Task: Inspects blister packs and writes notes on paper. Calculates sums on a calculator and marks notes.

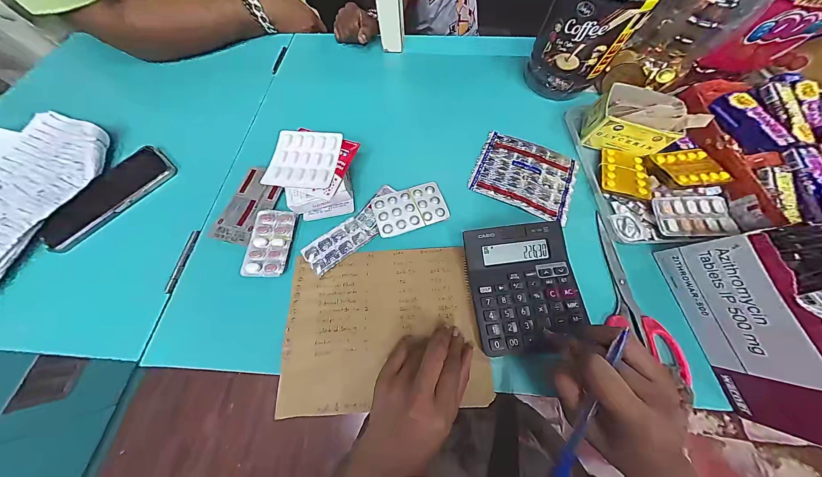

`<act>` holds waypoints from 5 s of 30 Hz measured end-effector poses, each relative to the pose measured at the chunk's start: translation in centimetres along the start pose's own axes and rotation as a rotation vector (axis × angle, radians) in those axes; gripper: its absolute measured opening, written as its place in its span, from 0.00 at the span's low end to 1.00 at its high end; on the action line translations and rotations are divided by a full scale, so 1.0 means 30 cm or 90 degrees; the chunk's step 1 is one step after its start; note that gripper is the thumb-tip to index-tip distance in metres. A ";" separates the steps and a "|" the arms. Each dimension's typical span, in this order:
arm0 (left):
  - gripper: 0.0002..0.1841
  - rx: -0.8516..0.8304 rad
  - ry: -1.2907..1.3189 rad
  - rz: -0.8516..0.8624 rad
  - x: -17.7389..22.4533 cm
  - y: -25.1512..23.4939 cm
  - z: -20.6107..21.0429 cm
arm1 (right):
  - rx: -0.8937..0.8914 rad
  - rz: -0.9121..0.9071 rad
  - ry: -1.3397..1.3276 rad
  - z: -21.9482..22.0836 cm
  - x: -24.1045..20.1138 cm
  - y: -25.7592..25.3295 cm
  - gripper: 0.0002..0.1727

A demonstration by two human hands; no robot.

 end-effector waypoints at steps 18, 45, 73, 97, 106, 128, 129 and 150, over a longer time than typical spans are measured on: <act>0.13 -0.006 0.012 -0.001 -0.002 -0.009 0.002 | -0.020 -0.127 -0.065 0.022 -0.023 -0.034 0.08; 0.12 0.026 -0.027 0.028 0.002 0.009 -0.012 | 0.089 0.007 -0.036 0.010 0.009 0.022 0.11; 0.12 -0.003 -0.014 0.020 0.004 0.007 -0.016 | 0.006 -0.102 -0.126 0.054 -0.072 -0.046 0.11; 0.14 -0.002 -0.030 0.042 0.021 0.030 -0.031 | 0.073 -0.001 -0.074 0.026 -0.020 0.014 0.09; 0.15 -0.001 -0.015 0.039 0.022 0.027 -0.033 | 0.090 0.042 -0.038 0.001 0.014 0.045 0.10; 0.14 0.003 -0.006 0.032 0.020 0.035 -0.028 | 0.010 -0.042 -0.047 0.048 -0.027 -0.029 0.11; 0.14 0.006 -0.005 0.032 0.020 0.035 -0.027 | -0.003 -0.046 -0.040 0.049 -0.022 -0.027 0.11; 0.13 0.016 0.010 0.031 0.019 0.035 -0.027 | 0.054 -0.024 -0.077 0.003 -0.046 0.023 0.08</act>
Point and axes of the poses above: each hand's wrist, its own y-axis away from the middle knuckle, its own z-axis out of the palm, x = y × z, the point moved 3 cm from there along -y, towards the middle knuckle, and after that the axes turned 15 degrees about y, right-handed, at the moved point
